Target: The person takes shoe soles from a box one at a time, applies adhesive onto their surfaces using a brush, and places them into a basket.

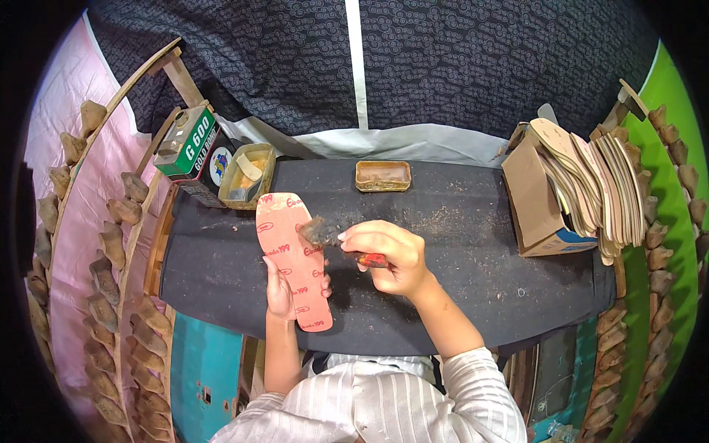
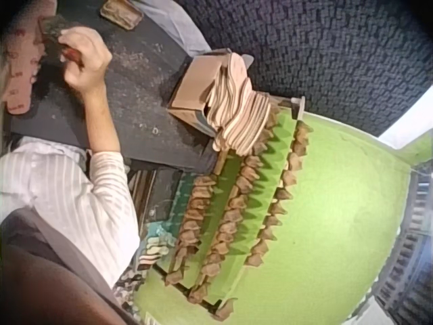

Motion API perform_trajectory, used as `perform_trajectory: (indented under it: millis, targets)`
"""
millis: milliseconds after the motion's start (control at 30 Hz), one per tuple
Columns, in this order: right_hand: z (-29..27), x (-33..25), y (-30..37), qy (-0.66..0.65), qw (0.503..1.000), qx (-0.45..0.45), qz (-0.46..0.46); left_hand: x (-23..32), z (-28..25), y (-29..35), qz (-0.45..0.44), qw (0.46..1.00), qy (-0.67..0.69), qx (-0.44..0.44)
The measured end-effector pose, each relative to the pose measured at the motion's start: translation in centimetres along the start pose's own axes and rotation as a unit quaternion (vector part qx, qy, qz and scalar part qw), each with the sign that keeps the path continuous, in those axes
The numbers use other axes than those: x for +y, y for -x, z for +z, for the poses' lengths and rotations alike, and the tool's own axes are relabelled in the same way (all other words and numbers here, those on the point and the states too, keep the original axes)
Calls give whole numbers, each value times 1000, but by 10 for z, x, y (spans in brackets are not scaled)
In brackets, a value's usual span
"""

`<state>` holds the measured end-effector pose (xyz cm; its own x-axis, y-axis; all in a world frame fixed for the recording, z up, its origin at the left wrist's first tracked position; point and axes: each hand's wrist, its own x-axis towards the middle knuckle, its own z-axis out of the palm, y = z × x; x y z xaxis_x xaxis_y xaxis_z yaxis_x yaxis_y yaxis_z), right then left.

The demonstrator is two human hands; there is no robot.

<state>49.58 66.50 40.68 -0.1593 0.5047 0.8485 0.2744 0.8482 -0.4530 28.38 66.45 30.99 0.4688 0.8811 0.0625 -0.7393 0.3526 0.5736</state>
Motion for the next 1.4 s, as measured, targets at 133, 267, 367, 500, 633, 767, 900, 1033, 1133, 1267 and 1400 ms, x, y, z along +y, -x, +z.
perform_trajectory:
  millis: [133, 267, 367, 500, 633, 767, 900, 1033, 1133, 1267, 1400]
  targets:
    - [5, 0, -4, 15, 999, 22, -28, 0, 1, 4, -15, 999, -14, -32]
    - [8, -4, -2, 3, 1000, 21, -18, 2, 0, 5, 1, 999, -4, -37]
    - [6, -3, 3, -9, 1000, 14, 3, 3, -2, 3, 6, 1000, -2, -12]
    - [5, 1, 1, -12, 999, 33, 3, -1, 0, 8, -7, 1000, -10, -15]
    - [12, -1, -7, 44, 997, 58, -20, -5, -1, 8, -21, 999, -27, -30]
    - [15, -7, -3, 22, 999, 30, -28, -1, 1, 6, -6, 998, -53, -25]
    - [12, -6, -5, -3, 999, 20, -34, -1, -1, 6, -10, 998, -65, 0]
    - [19, -2, -10, 41, 997, 55, -35, -7, -1, 6, -11, 998, -47, -40]
    - [27, -2, -8, 55, 996, 65, -17, -7, -2, 6, -12, 998, -48, -25]
    - [24, -9, -2, 14, 999, 31, -25, -3, 0, 5, 5, 999, -49, -7]
    - [24, -9, -6, 24, 999, 42, -14, -3, -6, 7, -4, 998, -65, -1]
